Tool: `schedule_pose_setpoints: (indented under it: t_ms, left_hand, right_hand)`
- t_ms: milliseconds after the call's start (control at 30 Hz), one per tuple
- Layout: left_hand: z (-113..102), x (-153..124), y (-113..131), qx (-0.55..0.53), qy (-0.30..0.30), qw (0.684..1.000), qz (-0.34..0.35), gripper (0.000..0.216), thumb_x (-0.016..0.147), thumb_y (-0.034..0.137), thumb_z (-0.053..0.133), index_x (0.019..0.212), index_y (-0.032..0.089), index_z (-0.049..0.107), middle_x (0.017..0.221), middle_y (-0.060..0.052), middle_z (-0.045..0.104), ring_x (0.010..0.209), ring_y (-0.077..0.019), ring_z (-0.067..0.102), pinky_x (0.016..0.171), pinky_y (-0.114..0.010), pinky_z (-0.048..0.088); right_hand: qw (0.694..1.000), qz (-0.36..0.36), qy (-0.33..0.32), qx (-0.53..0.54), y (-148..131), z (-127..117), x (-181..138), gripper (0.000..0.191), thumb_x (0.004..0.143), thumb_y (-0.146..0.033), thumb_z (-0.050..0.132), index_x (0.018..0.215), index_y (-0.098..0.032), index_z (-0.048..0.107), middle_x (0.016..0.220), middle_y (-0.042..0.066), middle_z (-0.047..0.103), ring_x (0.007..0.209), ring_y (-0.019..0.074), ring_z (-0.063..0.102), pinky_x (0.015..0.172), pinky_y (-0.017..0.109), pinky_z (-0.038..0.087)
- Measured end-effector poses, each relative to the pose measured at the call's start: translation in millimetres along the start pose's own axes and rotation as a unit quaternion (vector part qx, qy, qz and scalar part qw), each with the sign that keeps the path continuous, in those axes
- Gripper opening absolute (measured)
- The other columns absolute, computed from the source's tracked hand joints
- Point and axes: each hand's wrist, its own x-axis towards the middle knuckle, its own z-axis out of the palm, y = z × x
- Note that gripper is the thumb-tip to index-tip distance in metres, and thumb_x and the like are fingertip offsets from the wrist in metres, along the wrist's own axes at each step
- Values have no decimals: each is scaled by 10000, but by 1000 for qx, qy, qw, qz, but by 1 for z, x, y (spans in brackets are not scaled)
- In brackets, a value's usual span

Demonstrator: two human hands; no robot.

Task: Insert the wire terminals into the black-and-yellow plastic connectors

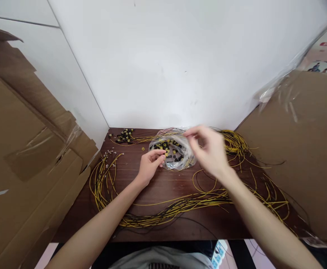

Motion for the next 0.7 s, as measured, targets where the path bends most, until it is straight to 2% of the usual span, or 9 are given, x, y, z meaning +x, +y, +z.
schedule_pose_setpoints:
  t_ms: [67, 167, 267, 400, 533, 600, 700]
  left_hand:
    - [0, 0, -1, 1, 0, 1000, 1, 228, 653, 241, 732, 842, 122, 690, 614, 3, 608, 508, -73, 493, 510, -213, 418]
    - [0, 0, -1, 13, -7, 1000, 2, 222, 650, 243, 732, 833, 122, 697, 620, 4, 605, 518, -71, 490, 514, -207, 422]
    - [0, 1, -2, 21, -15, 1000, 2, 212, 654, 248, 729, 826, 128, 701, 633, 2, 607, 540, -73, 495, 522, -200, 431]
    - [0, 1, -4, 31, -18, 999, 4, 221, 658, 266, 732, 832, 133, 705, 648, -6, 613, 573, -86, 513, 530, -203, 440]
    - [-1, 1, -5, 37, -17, 999, 8, 237, 650, 274, 745, 836, 132, 707, 699, -23, 638, 606, -96, 529, 542, -205, 444]
    - [-2, 1, -5, 42, -19, 999, 10, 241, 649, 273, 749, 839, 130, 707, 737, -34, 654, 621, -98, 536, 555, -206, 448]
    - [-2, 0, -5, 56, -21, 998, 10, 246, 649, 281, 751, 837, 128, 705, 779, -46, 668, 639, -105, 546, 567, -211, 450]
  right_hand:
    - [995, -7, -61, -79, 13, 18, -9, 142, 853, -157, 511, 887, -175, 648, 882, 56, 655, 859, 194, 589, 816, 353, 455]
    - [975, 34, -136, -173, 35, 45, -22, 157, 849, -184, 521, 927, -174, 658, 895, 70, 662, 839, 213, 595, 758, 343, 448]
    - [962, 46, -153, -219, 47, 59, -28, 169, 858, -220, 530, 938, -180, 674, 891, 78, 666, 878, 233, 590, 777, 355, 425]
    - [959, 28, -164, -229, 50, 61, -29, 179, 873, -221, 513, 879, -193, 690, 853, 79, 666, 889, 248, 578, 769, 373, 400]
    - [978, 24, -127, -161, 50, 58, -32, 170, 874, -202, 507, 845, -175, 672, 831, 76, 658, 851, 221, 574, 782, 354, 407]
    - [993, 30, -87, -69, 48, 57, -35, 158, 875, -202, 507, 844, -169, 658, 822, 61, 657, 780, 182, 576, 754, 318, 430]
    - [996, 46, -40, 60, 42, 55, -38, 141, 868, -221, 525, 855, -166, 654, 807, 43, 662, 659, 138, 565, 658, 270, 452]
